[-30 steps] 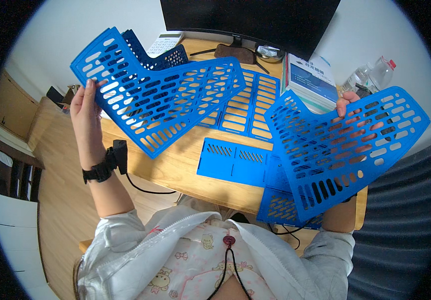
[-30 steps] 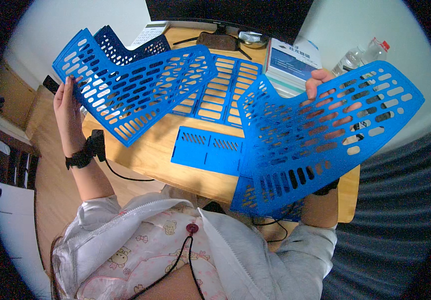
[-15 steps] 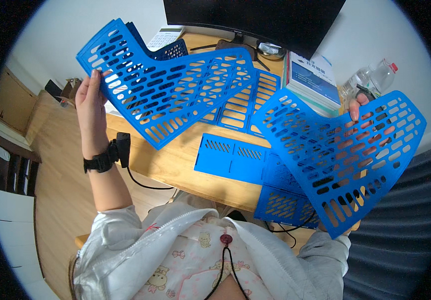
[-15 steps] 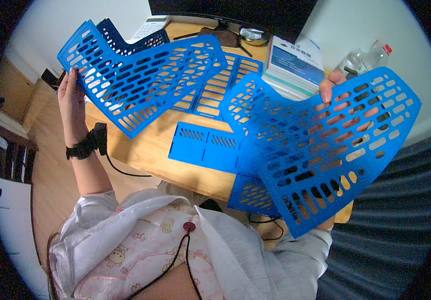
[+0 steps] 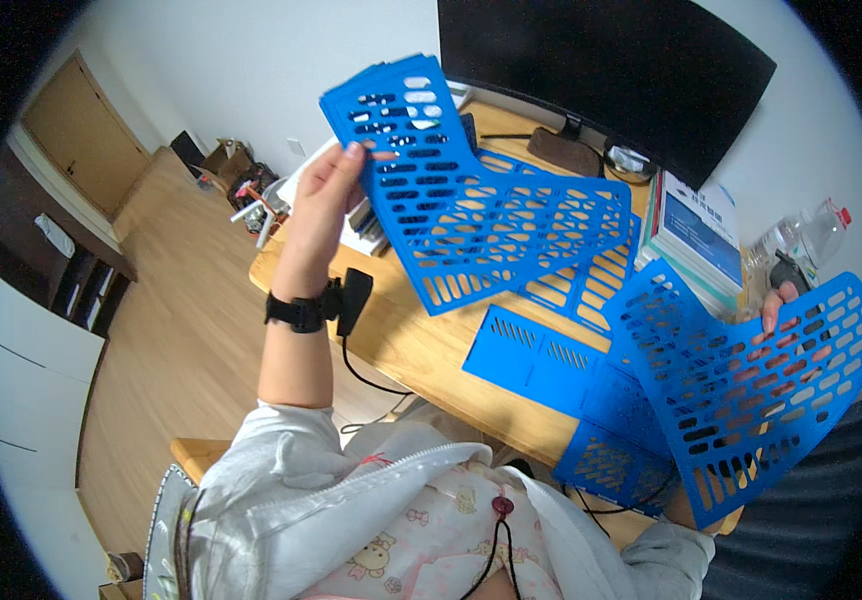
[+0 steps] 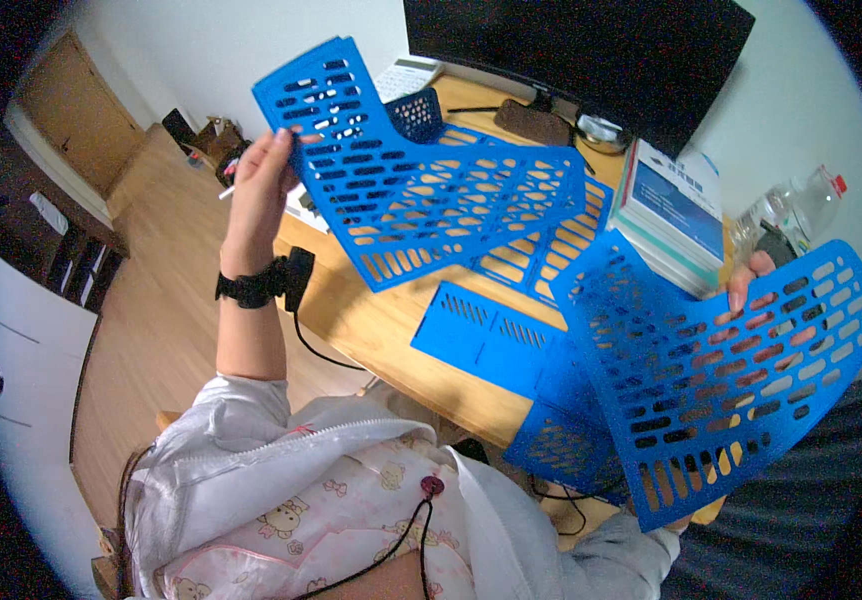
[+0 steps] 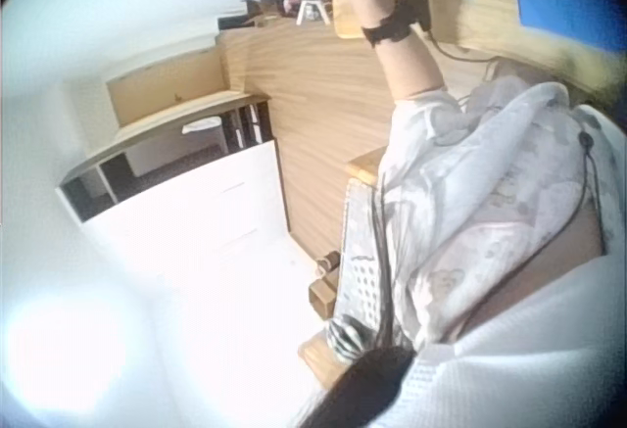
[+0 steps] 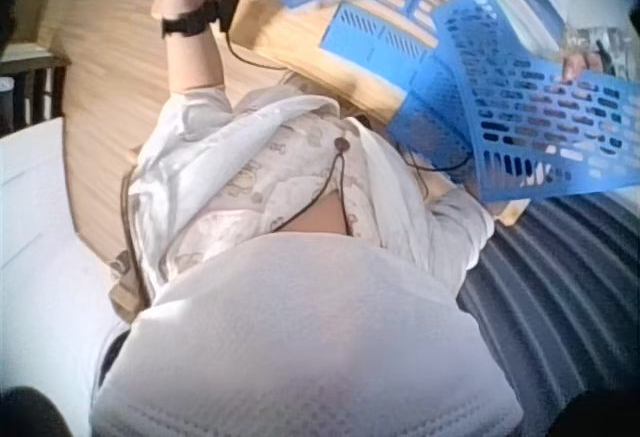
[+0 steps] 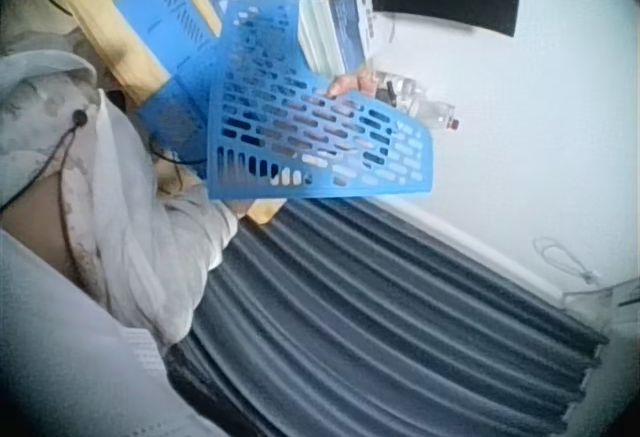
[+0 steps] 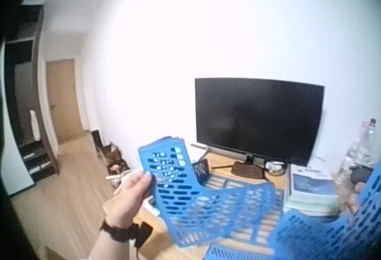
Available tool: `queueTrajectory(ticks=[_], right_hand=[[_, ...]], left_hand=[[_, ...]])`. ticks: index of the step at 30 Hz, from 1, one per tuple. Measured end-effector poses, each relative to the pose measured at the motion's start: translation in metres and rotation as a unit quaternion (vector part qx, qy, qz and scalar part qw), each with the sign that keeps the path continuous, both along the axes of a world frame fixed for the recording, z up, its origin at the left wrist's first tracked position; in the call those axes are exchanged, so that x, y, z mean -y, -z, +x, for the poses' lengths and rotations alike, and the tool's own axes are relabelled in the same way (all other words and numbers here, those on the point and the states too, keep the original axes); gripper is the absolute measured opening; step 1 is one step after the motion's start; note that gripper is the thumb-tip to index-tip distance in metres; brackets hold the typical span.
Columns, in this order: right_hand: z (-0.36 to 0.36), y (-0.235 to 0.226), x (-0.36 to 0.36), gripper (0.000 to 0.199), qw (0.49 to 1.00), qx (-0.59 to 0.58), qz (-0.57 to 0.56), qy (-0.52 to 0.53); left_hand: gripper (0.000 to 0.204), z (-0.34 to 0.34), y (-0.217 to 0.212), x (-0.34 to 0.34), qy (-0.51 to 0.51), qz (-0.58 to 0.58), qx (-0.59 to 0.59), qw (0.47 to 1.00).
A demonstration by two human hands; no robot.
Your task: The person assembles multiple blue plastic slotted panels on a wooden desk. They pick up panels, align edges, and interlock them to form a larger structure, repeatedly adjusting and repositioning pieces throughout the clip.
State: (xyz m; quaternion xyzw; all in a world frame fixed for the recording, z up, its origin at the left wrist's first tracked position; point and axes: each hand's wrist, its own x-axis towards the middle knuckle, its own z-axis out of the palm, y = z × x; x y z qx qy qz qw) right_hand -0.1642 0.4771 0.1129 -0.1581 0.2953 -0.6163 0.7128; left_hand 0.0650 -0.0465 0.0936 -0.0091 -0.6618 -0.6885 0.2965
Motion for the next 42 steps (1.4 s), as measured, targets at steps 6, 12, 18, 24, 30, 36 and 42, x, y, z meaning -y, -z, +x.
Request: queueTrajectory(ticks=[6, 12, 18, 24, 30, 36, 42], right_hand=[[0.002, 0.004, -0.004, 0.056, 1.0, -0.016, 0.007, 0.009], [0.006, 0.003, -0.007, 0.056, 1.0, -0.018, 0.02, 0.016], [0.001, 0.003, -0.015, 0.056, 1.0, -0.001, 0.029, 0.009], [-0.009, 0.0, -0.007, 0.057, 0.993, 0.06, 0.098, -0.023], [0.015, -0.019, 0.003, 0.056, 0.997, -0.073, 0.0, 0.027], [0.065, -0.035, 0.052, 0.049, 0.948, -0.234, -0.033, 0.214], [0.13, 0.004, 0.107, 0.056, 0.758, -0.422, -0.108, 0.486]], left_hand=[[0.026, -0.004, -0.006, -0.023, -0.004, -0.05, 0.027, 0.998], [0.027, -0.01, -0.012, -0.037, 0.002, -0.07, 0.016, 0.997], [0.022, -0.019, -0.011, -0.045, -0.003, -0.065, 0.025, 0.998], [0.023, -0.03, -0.004, -0.052, -0.071, -0.071, -0.033, 0.994], [0.023, -0.031, -0.002, -0.057, -0.102, -0.056, -0.087, 0.989], [0.023, -0.028, 0.002, -0.067, -0.137, -0.089, -0.12, 0.979], [0.022, -0.031, 0.003, -0.066, -0.145, -0.115, -0.121, 0.975]])
